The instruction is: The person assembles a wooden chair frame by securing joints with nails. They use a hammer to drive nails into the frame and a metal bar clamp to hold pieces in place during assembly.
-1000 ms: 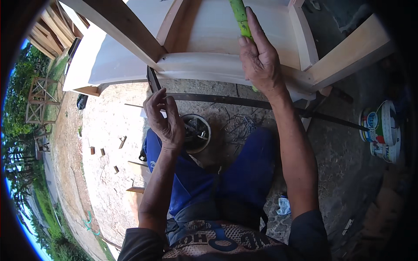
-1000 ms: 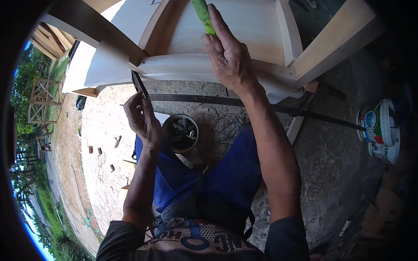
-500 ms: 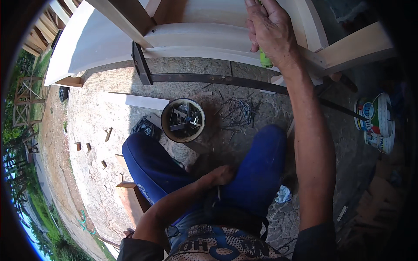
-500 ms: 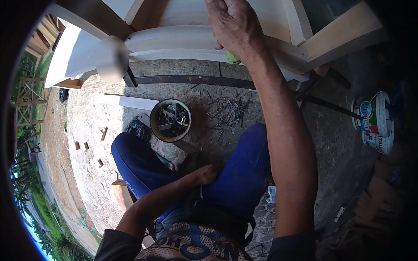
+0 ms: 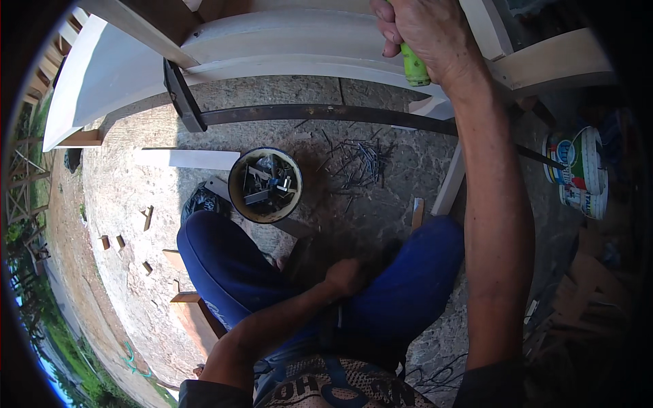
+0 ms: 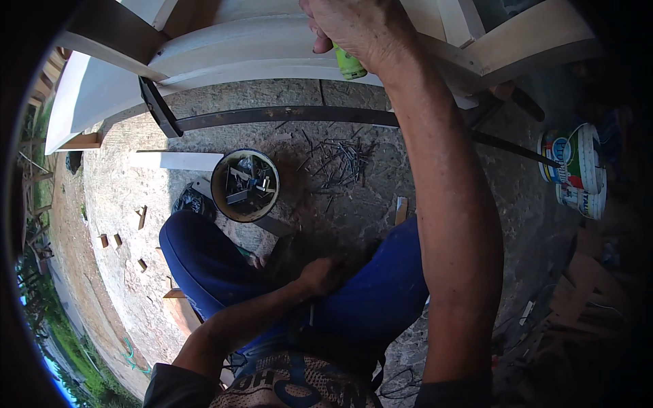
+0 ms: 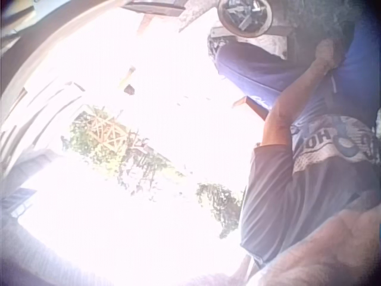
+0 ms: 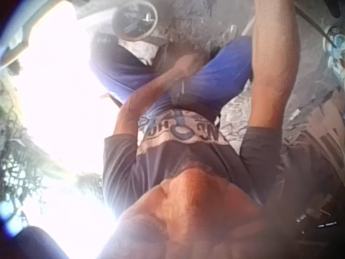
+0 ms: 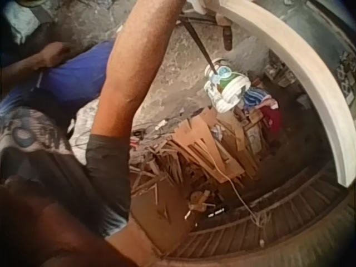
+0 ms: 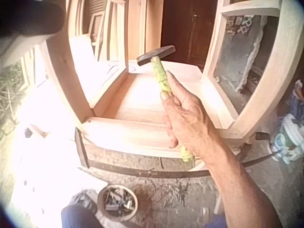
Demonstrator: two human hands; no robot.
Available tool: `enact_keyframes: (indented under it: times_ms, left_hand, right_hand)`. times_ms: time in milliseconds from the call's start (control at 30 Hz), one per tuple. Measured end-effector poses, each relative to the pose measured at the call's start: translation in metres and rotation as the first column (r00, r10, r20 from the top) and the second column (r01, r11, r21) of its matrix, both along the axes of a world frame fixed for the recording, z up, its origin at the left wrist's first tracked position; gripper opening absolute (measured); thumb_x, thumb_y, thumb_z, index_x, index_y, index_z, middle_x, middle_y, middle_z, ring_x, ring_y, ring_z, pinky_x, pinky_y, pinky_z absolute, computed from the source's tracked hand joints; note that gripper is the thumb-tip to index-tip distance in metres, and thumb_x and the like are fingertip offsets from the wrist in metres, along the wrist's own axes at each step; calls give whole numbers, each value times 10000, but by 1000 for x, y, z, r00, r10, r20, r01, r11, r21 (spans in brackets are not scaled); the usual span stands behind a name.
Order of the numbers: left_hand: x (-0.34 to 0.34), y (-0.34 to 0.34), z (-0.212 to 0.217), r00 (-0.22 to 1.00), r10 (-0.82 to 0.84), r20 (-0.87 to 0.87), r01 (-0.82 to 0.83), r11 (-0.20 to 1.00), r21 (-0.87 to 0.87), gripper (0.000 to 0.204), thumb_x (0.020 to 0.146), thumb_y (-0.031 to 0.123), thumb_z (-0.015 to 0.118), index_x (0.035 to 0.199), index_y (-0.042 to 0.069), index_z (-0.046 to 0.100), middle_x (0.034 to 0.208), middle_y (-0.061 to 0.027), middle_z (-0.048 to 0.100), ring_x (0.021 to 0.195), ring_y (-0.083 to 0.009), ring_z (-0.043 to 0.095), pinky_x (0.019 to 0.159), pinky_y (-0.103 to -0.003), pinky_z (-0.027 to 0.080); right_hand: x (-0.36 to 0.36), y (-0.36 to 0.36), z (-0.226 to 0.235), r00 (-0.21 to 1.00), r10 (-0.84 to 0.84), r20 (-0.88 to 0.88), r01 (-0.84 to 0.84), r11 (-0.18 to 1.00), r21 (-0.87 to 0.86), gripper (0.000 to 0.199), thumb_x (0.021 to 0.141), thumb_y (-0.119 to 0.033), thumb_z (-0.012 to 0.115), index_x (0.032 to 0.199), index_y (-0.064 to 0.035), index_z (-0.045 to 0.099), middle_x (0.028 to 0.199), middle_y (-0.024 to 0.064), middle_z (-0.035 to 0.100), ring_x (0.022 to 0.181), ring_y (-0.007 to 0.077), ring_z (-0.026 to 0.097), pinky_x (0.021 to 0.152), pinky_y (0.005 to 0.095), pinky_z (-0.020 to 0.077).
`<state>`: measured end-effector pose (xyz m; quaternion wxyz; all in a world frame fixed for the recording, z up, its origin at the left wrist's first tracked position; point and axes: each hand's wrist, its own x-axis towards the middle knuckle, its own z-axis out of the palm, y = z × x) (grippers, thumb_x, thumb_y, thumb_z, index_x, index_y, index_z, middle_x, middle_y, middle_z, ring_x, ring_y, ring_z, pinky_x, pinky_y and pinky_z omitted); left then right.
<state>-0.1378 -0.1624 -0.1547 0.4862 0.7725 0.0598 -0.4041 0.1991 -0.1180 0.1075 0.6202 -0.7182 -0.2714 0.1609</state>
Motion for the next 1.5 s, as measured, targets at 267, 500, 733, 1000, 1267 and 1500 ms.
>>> enact_keyframes:
  times_ms: [267,500,733,1000,1267,1500]
  left_hand:
    - [-5,20,3,986,11,167,-42,982,185,338,939,405,626,1137,141,699,977,-193,735,937,-417,708,823,-498,569]
    - [4,57,-2,948,229,223,-276,938,211,285,902,302,643,995,32,636,1013,-233,698,979,-419,691,837,-500,550]
    - [17,96,49,808,258,530,-409,892,189,131,839,113,614,915,7,602,922,-213,659,925,-437,659,810,-516,524]
    - [57,284,108,745,362,560,-635,641,431,206,929,163,551,947,-1,675,873,-257,708,899,-445,701,795,-511,536]
    - [140,277,10,738,-240,631,-255,767,589,187,964,193,598,1029,54,705,946,-163,685,866,-399,696,700,-496,557]
    - [227,235,-124,662,-77,745,-426,780,459,227,936,203,606,1076,62,716,1034,-230,701,953,-437,679,809,-552,531]
  right_hand:
    - [1,-1,-1,997,-74,17,74,997,-21,595,1098,-218,474,1638,-160,233,652,-48,433,469,58,404,410,233,460]
    - [-6,6,3,997,-74,26,74,997,-26,588,1096,-219,471,1636,-166,244,645,-49,435,463,61,405,397,240,453]
    - [-15,7,6,992,-107,73,107,994,5,583,1088,-216,482,1629,-168,270,642,-47,437,455,65,399,388,241,443]
    - [-14,5,-3,990,-74,123,69,997,39,576,1090,-228,476,1624,-149,275,646,-57,446,443,42,409,370,214,445]
    - [3,2,-2,995,-99,7,99,994,-47,604,1100,-215,473,1637,-125,213,646,-42,442,470,65,412,390,232,444]
    - [-3,12,5,995,-95,6,95,993,-63,602,1101,-232,478,1635,-119,224,634,-42,441,463,66,418,412,243,459]
